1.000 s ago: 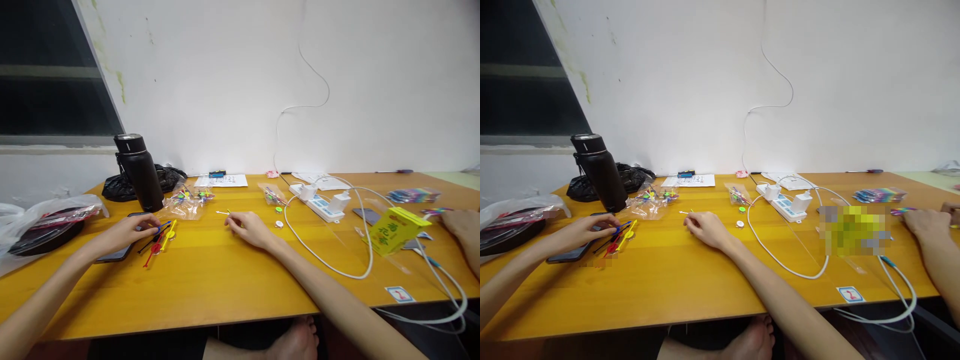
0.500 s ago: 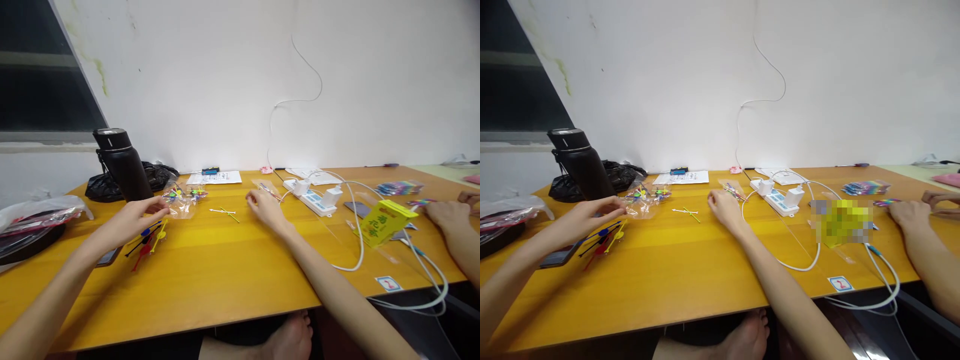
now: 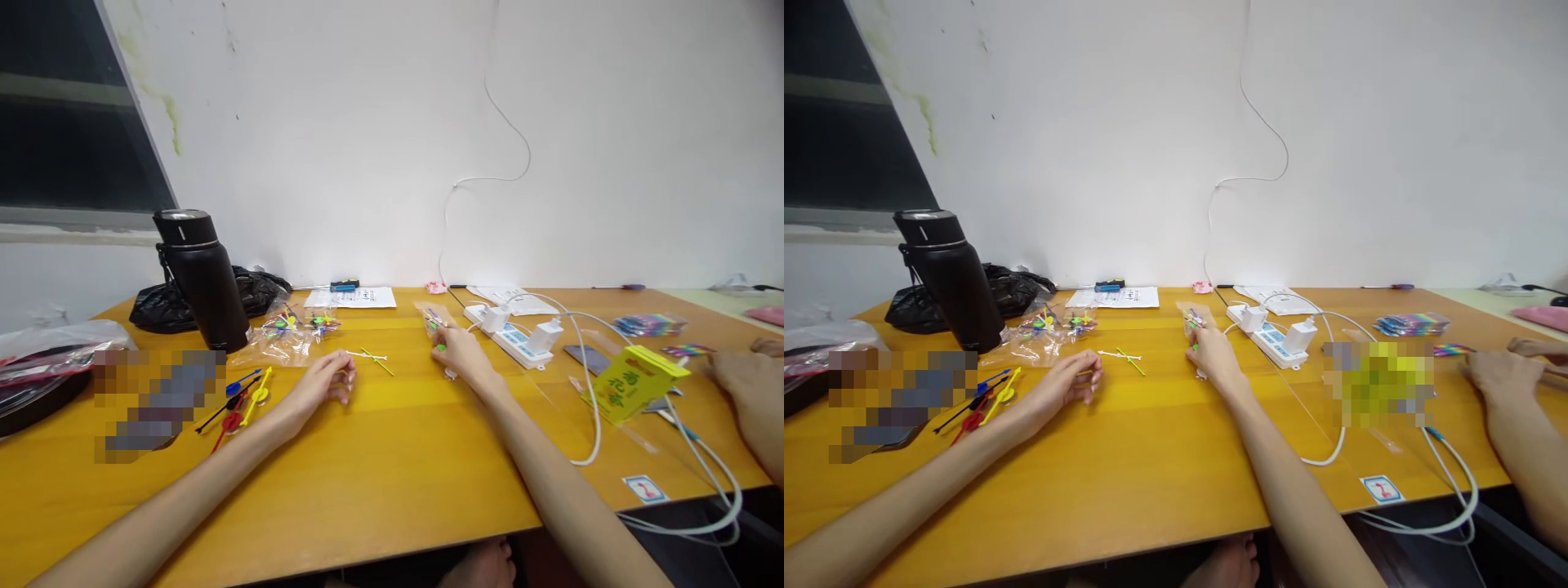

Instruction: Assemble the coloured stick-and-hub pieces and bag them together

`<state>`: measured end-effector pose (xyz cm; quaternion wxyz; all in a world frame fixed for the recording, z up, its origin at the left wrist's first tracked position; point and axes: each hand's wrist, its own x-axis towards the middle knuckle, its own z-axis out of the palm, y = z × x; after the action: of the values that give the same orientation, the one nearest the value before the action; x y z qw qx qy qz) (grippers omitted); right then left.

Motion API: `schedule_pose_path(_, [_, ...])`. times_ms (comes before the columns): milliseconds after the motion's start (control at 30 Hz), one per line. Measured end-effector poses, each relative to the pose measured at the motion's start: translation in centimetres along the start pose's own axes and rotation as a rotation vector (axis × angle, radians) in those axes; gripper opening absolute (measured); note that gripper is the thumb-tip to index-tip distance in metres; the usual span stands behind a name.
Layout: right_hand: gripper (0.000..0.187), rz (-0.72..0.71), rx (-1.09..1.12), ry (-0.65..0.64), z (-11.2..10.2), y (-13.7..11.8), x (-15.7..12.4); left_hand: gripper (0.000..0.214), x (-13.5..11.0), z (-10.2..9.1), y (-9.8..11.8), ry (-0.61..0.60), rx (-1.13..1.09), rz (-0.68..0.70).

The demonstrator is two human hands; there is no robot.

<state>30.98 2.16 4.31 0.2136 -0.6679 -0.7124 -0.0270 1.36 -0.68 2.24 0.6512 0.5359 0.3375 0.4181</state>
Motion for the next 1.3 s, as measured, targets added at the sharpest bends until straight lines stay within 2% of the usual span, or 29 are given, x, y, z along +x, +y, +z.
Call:
schedule_pose_path(100, [0.007,-0.14,0.171,-0.023,0.6,-2.2,-0.2,0.021,-0.8,0.2,-0.9,-0.064,-0.046,-0.012])
schedule_pose_path(200, [0.013,-0.427,0.572,-0.021,1.6,-5.7,-1.4,0.024,-1.0,-0.1,-1.2,-0.06,-0.072,0.0])
schedule_pose_path(300, [0.015,-0.592,0.661,-0.077,2.3,-8.5,-3.0,0.029,-0.8,-0.3,-1.3,-0.073,-0.072,0.021])
schedule_pose_path(433, [0.015,-0.637,0.692,-0.113,2.2,-9.5,-3.9,0.03,-0.7,-0.4,-1.3,-0.133,-0.05,0.042])
schedule_pose_path(567, [0.015,-0.612,0.687,-0.068,1.8,-9.3,-3.7,0.033,-0.6,-0.7,-1.3,-0.127,-0.045,0.044])
schedule_pose_path(733, [0.013,-0.333,0.414,0.071,2.0,-8.4,-3.0,0.037,-0.1,-1.5,-1.3,-0.002,-0.115,-0.016])
schedule_pose_path(867, [0.008,-0.22,0.159,-0.004,2.5,-7.3,-2.7,0.033,0.1,-1.8,-1.0,0.103,-0.199,-0.034])
schedule_pose_path(967, [0.005,-0.189,0.072,-0.037,2.7,-7.2,-2.9,0.033,-0.1,-1.8,-0.5,0.14,-0.226,-0.043])
schedule_pose_path(1167, [0.004,-0.158,0.126,-0.037,2.7,-7.6,-2.9,0.034,-0.4,-1.9,0.4,0.157,-0.243,-0.035])
schedule_pose_path(1300, [0.006,-0.102,0.379,-0.096,3.0,-7.2,-2.3,0.032,-0.2,-2.2,0.1,0.152,-0.249,-0.03])
